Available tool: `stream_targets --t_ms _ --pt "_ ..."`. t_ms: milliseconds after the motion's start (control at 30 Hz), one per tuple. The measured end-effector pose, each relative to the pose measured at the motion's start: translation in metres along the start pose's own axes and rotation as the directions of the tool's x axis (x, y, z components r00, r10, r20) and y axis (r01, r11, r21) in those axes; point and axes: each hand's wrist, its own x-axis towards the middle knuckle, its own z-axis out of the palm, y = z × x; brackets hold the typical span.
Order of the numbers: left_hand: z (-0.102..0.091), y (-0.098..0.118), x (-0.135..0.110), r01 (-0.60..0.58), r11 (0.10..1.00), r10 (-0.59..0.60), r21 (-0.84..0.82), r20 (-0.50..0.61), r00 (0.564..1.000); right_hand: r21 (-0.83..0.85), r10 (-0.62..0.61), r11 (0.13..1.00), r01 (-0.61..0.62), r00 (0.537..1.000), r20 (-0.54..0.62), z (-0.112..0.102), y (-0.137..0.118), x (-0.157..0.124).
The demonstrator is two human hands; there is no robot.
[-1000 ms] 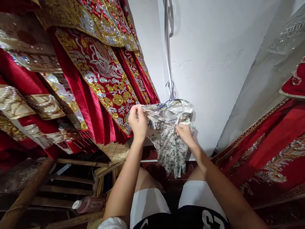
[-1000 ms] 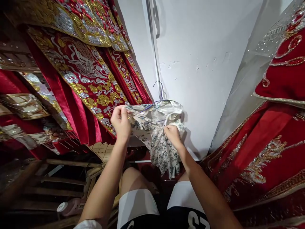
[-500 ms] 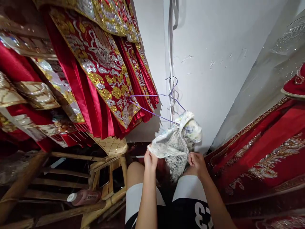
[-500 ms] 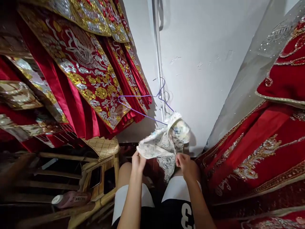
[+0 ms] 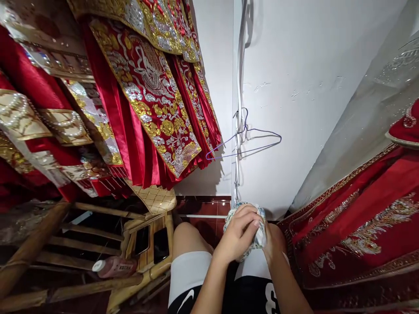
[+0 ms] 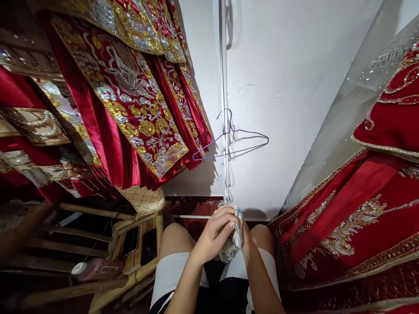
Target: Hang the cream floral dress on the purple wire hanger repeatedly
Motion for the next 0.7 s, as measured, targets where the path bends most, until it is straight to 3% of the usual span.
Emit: stream_targets --t_ms 133,167,233,300,400,467,533,567,633,700 --pt "-0.035 0.001 0.006 -0.045 0.997 0.047 0.070 -0.015 0.999 0.297 0.173 0.922 -0.247 0.952 0.254 0.017 -0.024 0.010" --pt "-0.043 -0.003 0.009 -0.058 0.996 0.059 0.062 -0.020 0.998 0.350 0.195 0.885 -0.306 0.928 0.317 0.021 -0.029 0.014" --pt "-0.056 -0.016 0.015 -0.062 0.998 0.062 0.015 -0.012 0.998 0.428 0.249 0.769 -0.474 0.839 0.483 0.027 -0.040 0.024" --pt "-0.063 -0.036 0.017 0.001 1.000 0.000 -0.015 0.069 0.998 0.390 0.280 0.706 -0.591 0.739 0.612 0.024 -0.050 0.036" --pt "-0.071 -0.069 0.010 0.170 0.975 -0.202 0.143 0.255 0.946 0.238 0.285 0.775 -0.585 0.660 0.695 -0.001 -0.065 0.063" --pt "-0.084 -0.087 0.002 0.222 0.904 -0.309 0.365 0.200 0.930 0.139 0.272 0.861 -0.489 0.674 0.687 -0.024 -0.074 0.084" --pt "-0.104 -0.096 -0.005 0.250 0.769 -0.341 0.588 0.047 0.939 0.015 0.256 0.942 -0.335 0.746 0.615 -0.045 -0.083 0.104" --pt "-0.116 -0.097 -0.006 0.265 0.689 -0.337 0.674 -0.026 0.941 -0.088 0.234 0.971 -0.222 0.809 0.540 -0.052 -0.086 0.113" --pt "-0.141 -0.091 -0.005 0.284 0.556 -0.324 0.781 -0.111 0.940 -0.350 0.124 0.937 0.002 0.934 0.336 -0.058 -0.089 0.129" --pt "-0.158 -0.079 -0.001 0.264 0.507 -0.310 0.821 -0.112 0.944 -0.575 -0.063 0.809 0.122 0.991 0.121 -0.054 -0.087 0.142"
